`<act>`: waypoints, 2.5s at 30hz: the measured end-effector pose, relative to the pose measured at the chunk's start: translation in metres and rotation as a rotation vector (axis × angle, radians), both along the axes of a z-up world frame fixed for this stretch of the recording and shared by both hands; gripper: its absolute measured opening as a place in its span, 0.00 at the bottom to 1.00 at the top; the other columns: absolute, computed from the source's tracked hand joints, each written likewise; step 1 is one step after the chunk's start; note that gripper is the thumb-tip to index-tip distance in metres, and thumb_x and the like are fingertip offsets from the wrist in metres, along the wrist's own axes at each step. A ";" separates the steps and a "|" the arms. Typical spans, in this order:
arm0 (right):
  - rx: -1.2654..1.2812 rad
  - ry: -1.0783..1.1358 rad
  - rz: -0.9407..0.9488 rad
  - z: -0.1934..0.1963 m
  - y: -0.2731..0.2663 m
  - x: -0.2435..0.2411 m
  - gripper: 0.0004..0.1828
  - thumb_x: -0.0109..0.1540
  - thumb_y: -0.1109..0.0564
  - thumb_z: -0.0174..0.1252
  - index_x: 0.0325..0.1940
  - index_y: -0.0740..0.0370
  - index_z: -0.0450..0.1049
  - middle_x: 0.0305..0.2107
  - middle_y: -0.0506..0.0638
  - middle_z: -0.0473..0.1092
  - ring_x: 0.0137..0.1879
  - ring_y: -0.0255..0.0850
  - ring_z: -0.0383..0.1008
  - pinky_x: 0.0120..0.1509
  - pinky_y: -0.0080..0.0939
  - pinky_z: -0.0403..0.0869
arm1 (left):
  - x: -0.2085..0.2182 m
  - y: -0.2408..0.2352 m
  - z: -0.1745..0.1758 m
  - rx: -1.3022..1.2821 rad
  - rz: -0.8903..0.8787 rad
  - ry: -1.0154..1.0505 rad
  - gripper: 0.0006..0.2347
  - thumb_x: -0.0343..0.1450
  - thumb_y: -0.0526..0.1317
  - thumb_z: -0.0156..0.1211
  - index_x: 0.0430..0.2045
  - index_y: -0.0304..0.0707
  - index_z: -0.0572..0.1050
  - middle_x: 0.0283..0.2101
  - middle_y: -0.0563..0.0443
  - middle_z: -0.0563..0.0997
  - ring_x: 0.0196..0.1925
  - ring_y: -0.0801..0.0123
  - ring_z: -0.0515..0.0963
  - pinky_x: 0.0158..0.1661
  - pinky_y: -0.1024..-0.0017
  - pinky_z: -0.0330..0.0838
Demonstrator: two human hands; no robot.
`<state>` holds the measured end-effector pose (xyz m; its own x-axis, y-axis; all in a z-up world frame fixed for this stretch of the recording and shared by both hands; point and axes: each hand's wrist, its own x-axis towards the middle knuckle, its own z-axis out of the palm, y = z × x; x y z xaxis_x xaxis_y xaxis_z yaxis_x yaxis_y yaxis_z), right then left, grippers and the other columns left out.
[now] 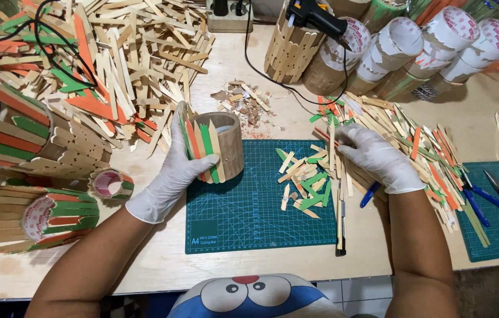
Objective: Gluing colored popsicle sticks onto a cardboard tube using a hot glue gun
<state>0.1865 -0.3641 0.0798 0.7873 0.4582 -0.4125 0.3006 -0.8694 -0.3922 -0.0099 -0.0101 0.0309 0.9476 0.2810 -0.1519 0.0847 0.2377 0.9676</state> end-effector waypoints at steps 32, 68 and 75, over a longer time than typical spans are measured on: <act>0.114 -0.543 0.102 -0.044 -0.068 0.031 0.20 0.64 0.61 0.59 0.62 0.63 0.74 0.48 0.59 0.77 0.46 0.58 0.76 0.50 0.52 0.72 | -0.007 -0.009 0.025 0.138 -0.053 -0.082 0.51 0.56 0.38 0.69 0.70 0.55 0.34 0.77 0.40 0.35 0.75 0.41 0.45 0.67 0.48 0.49; 1.034 0.436 -0.530 -0.043 -0.112 0.060 0.13 0.72 0.52 0.52 0.57 0.59 0.72 0.54 0.64 0.74 0.55 0.53 0.79 0.51 0.53 0.79 | -0.002 -0.002 -0.003 0.214 -0.068 -0.198 0.51 0.57 0.39 0.68 0.70 0.50 0.33 0.76 0.39 0.37 0.75 0.41 0.47 0.69 0.48 0.48; 1.085 0.580 -0.524 -0.010 -0.093 0.036 0.13 0.66 0.54 0.55 0.51 0.65 0.73 0.60 0.65 0.72 0.54 0.59 0.76 0.51 0.70 0.75 | 0.001 -0.001 -0.003 0.138 -0.097 -0.193 0.52 0.57 0.35 0.69 0.69 0.59 0.33 0.74 0.32 0.45 0.70 0.38 0.60 0.64 0.44 0.62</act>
